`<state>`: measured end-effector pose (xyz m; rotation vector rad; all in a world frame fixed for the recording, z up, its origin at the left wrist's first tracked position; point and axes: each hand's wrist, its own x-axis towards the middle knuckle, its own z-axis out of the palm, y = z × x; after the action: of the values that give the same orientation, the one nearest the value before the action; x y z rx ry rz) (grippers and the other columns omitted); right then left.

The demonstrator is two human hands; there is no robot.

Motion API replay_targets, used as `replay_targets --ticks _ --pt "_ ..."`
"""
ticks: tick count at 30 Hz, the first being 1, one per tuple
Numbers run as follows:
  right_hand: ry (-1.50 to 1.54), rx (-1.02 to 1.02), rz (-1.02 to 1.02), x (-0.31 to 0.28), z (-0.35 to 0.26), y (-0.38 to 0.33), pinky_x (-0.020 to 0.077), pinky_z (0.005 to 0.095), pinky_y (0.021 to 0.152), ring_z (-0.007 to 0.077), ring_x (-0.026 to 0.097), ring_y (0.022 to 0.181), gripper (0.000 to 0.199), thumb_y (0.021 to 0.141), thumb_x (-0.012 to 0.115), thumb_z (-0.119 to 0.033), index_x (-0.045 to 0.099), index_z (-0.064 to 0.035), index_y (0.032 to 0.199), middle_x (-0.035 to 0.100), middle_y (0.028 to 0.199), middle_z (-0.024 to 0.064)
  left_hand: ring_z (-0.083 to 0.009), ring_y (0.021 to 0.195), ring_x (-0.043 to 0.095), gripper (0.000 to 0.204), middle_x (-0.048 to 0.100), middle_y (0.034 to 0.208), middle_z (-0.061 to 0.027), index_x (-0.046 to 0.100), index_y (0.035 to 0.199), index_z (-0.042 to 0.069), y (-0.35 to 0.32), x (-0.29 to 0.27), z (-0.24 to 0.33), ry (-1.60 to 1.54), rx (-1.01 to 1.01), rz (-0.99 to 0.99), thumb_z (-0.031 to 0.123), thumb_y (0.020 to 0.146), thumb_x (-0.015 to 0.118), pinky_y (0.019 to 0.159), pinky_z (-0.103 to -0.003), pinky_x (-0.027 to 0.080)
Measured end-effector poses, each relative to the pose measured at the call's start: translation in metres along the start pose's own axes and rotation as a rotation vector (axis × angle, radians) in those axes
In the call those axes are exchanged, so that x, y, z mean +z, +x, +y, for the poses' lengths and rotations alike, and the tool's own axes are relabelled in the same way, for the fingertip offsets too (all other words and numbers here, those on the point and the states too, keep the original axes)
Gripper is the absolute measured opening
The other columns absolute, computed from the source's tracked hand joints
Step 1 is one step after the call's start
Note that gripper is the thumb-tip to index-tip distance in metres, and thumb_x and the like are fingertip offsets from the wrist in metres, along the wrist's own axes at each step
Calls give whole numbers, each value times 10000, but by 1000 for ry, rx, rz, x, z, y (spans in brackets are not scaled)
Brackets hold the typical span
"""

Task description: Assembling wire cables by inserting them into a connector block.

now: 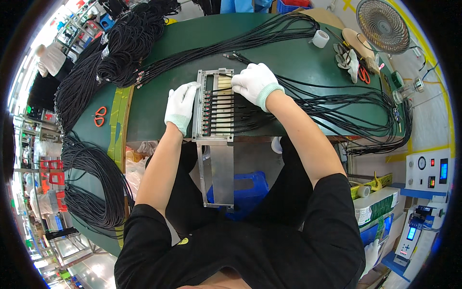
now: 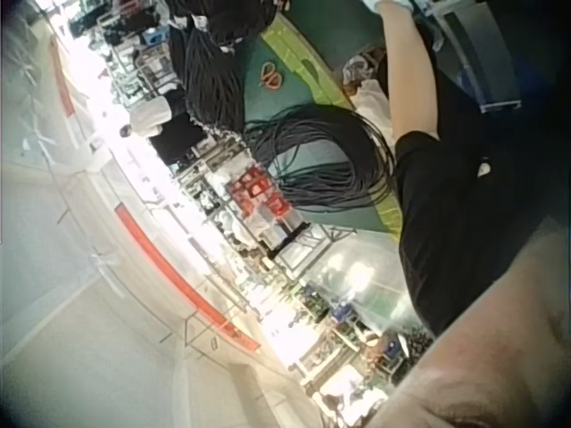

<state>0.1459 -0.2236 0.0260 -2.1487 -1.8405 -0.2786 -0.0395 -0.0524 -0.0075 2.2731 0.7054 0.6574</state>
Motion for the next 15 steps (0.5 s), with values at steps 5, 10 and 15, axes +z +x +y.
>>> replay_targets --ticks 5,10,15 --pt "-30 5 39 1 -3 4 423 386 737 245 570 812 136 843 634 -288 652 -155 820 612 730 14 -314 1240 479 292 570 1292 -136 706 1103 235 1 8 6 2 180 -18 399 937 531 1121 -497 243" --pt "-47 11 -8 3 -1 7 423 388 750 258 570 846 155 841 637 -311 651 -157 841 622 765 25 -419 1406 248 562 276 1535 -234 567 1343 324 -1 11 34 520 341 -190 628 875 507 1167 -537 114" --pt "-27 152 198 4 7 2 437 411 769 283 576 893 189 782 693 -361 662 -183 837 632 837 37 -409 1369 319 445 430 1453 -190 656 1236 329 -6 11 37 564 409 -185 565 878 537 1159 -580 118"
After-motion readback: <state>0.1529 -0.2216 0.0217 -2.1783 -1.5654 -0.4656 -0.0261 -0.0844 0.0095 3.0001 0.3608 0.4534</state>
